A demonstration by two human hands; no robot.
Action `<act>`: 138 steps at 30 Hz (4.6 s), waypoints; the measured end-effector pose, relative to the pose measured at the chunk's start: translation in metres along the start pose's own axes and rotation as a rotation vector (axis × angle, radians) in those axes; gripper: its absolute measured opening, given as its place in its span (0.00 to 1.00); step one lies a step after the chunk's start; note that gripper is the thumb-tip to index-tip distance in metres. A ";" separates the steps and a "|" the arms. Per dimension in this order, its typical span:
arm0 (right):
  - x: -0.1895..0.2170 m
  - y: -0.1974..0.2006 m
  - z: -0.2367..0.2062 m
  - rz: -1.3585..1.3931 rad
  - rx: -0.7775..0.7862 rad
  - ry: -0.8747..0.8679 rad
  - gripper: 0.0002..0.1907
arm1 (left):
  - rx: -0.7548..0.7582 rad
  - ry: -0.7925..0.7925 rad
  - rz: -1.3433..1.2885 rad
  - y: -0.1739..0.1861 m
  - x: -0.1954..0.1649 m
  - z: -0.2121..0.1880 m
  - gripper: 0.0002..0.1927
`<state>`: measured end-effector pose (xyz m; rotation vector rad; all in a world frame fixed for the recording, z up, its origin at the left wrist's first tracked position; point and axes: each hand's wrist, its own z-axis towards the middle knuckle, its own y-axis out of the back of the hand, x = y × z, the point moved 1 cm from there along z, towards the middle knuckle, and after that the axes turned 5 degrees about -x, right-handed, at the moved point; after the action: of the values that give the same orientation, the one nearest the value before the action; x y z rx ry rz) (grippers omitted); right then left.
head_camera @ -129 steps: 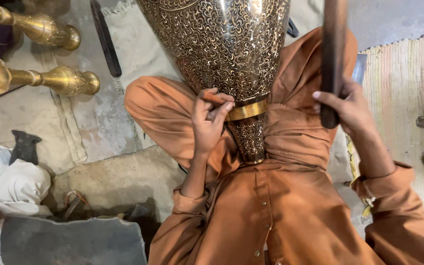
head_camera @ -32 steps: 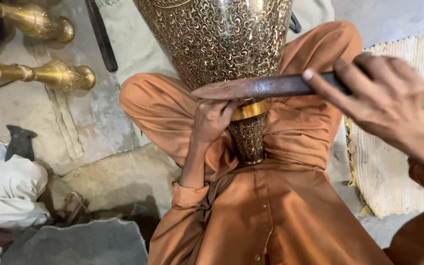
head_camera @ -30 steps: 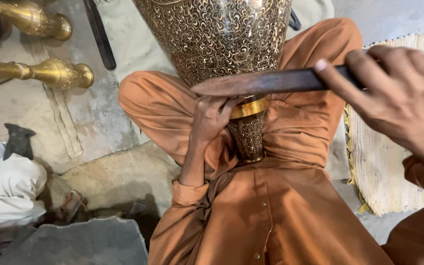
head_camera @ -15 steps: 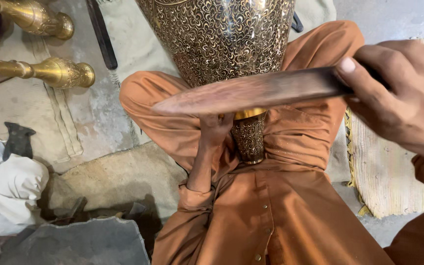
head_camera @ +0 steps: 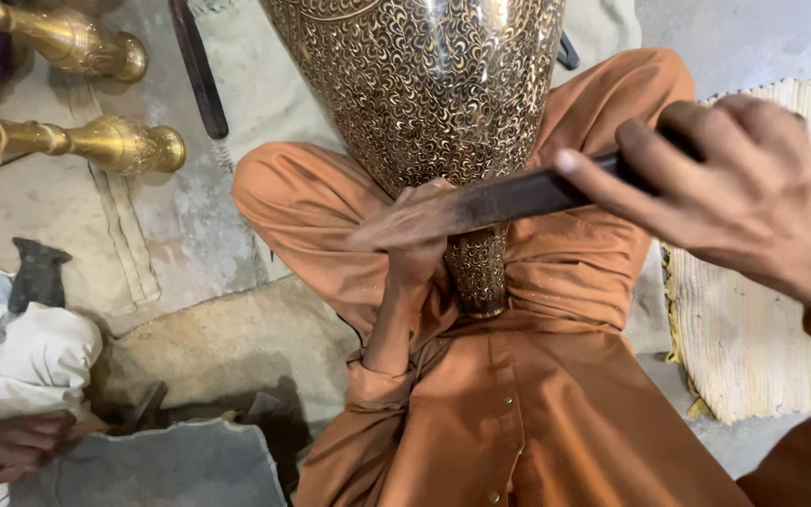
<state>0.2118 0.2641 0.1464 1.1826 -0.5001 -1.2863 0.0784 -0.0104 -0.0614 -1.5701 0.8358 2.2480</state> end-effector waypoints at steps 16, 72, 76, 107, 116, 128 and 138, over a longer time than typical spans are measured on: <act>0.000 0.009 0.015 0.137 0.165 -0.177 0.30 | -0.126 -0.072 -0.103 -0.005 0.003 0.002 0.10; -0.001 -0.003 -0.047 0.082 0.042 -0.222 0.38 | 0.168 -0.150 0.077 0.035 -0.067 0.074 0.10; -0.001 -0.007 -0.030 0.175 0.107 -0.433 0.33 | 0.181 -0.112 0.114 0.036 -0.063 0.071 0.05; -0.004 0.003 -0.009 0.461 0.033 -0.540 0.29 | 0.138 -0.207 0.065 0.037 -0.071 0.072 0.12; -0.001 0.005 0.001 0.482 0.072 -0.553 0.25 | 0.196 -0.149 0.059 0.038 -0.063 0.069 0.11; -0.001 0.013 0.012 0.061 0.100 -0.234 0.26 | 0.230 -0.227 0.106 0.040 -0.056 0.068 0.08; -0.002 0.006 -0.002 0.241 -0.029 -0.326 0.29 | 0.211 -0.052 -0.029 0.044 -0.067 0.070 0.10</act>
<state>0.2159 0.2661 0.1517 0.8605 -0.8340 -1.2751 0.0268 0.0032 0.0307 -1.4137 0.9933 2.0932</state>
